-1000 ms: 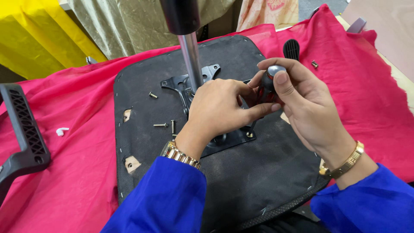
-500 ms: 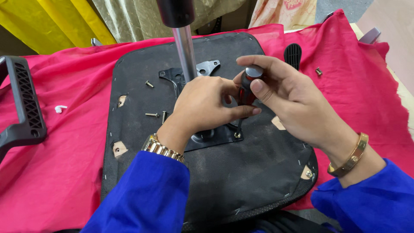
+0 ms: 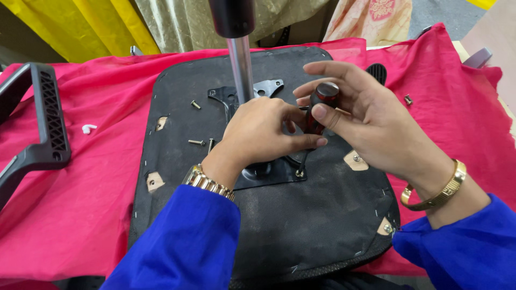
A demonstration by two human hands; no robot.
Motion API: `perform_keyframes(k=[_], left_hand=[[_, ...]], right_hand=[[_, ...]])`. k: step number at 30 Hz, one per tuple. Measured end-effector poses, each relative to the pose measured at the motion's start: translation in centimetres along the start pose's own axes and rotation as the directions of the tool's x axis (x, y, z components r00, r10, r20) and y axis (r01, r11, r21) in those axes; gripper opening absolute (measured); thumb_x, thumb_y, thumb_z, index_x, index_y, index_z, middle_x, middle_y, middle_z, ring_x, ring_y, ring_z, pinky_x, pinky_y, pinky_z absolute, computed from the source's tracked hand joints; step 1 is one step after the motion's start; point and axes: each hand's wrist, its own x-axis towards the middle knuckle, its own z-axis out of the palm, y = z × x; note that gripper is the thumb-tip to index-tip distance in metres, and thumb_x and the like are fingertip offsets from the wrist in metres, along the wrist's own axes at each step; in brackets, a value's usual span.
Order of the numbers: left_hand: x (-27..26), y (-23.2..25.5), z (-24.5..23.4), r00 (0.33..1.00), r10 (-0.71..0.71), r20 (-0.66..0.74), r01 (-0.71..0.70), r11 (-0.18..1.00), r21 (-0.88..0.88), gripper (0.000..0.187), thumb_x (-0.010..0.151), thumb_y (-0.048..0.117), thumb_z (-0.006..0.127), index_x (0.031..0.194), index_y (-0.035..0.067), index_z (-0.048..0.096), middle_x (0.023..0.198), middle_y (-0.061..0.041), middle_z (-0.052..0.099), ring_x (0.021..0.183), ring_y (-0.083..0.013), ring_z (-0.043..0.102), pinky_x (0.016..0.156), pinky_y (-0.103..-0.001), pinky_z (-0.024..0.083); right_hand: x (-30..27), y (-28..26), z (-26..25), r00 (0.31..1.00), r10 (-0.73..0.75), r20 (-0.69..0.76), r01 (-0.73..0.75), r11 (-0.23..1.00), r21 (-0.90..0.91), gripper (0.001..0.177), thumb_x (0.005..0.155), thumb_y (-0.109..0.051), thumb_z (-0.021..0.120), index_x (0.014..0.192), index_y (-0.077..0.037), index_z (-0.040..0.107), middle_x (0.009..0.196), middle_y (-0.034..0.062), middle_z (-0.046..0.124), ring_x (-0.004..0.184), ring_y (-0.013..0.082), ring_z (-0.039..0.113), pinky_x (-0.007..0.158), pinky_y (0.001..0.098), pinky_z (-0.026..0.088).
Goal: The person uses a screwdriver to tighten multiple screws into the underside of an office chair base. They repeatedly insert and turn screws to secure the metal frame to the fabric seat.
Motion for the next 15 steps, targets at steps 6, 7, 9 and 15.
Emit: perform_keyframes(k=[6,7,9,15], left_hand=[[0.1,0.3,-0.3,1.000,-0.013,0.013,0.013,1.000,0.013,0.044,0.069,0.064,0.077,0.088,0.024,0.084,0.072,-0.006,0.076,0.068,-0.0237,0.074,0.065,-0.038,0.056],[0.0,0.3,-0.3,1.000,-0.016,0.015,0.016,1.000,0.011,0.044,0.070,0.064,0.076,0.087,0.023,0.084,0.071,-0.006,0.075,0.068,-0.0239,0.074,0.066,-0.038,0.057],[-0.1,0.2,-0.1,1.000,-0.014,0.006,0.014,1.000,0.013,0.041,0.073,0.061,0.075,0.085,0.023,0.084,0.070,-0.005,0.075,0.067,-0.0244,0.074,0.066,-0.038,0.057],[0.1,0.2,-0.5,0.999,0.008,0.047,-0.008,1.000,-0.007,0.036,0.076,0.057,0.073,0.085,0.024,0.084,0.069,-0.004,0.075,0.066,-0.0240,0.074,0.065,-0.039,0.056]], right_hand=[[-0.5,0.2,1.0,0.987,-0.067,-0.148,0.033,0.975,-0.221,0.036,0.096,-0.005,0.067,0.131,-0.005,0.062,0.109,0.0041,0.073,0.101,0.0119,0.072,0.088,0.0270,0.062],[-0.6,0.4,1.6,0.973,-0.125,-0.194,0.059,0.948,-0.312,0.034,0.096,-0.005,0.069,0.129,-0.004,0.063,0.107,0.0041,0.074,0.099,0.0119,0.072,0.086,0.0266,0.062],[-0.9,0.5,2.8,0.932,-0.225,-0.284,0.076,0.889,-0.452,0.032,0.097,-0.006,0.071,0.128,-0.002,0.063,0.105,0.0052,0.074,0.099,0.0128,0.075,0.087,0.0268,0.063],[-0.6,-0.3,2.8,0.962,-0.066,-0.265,-0.030,0.939,-0.342,0.037,0.095,-0.006,0.072,0.131,-0.005,0.064,0.111,0.0084,0.069,0.106,0.0162,0.071,0.094,0.0282,0.062]])
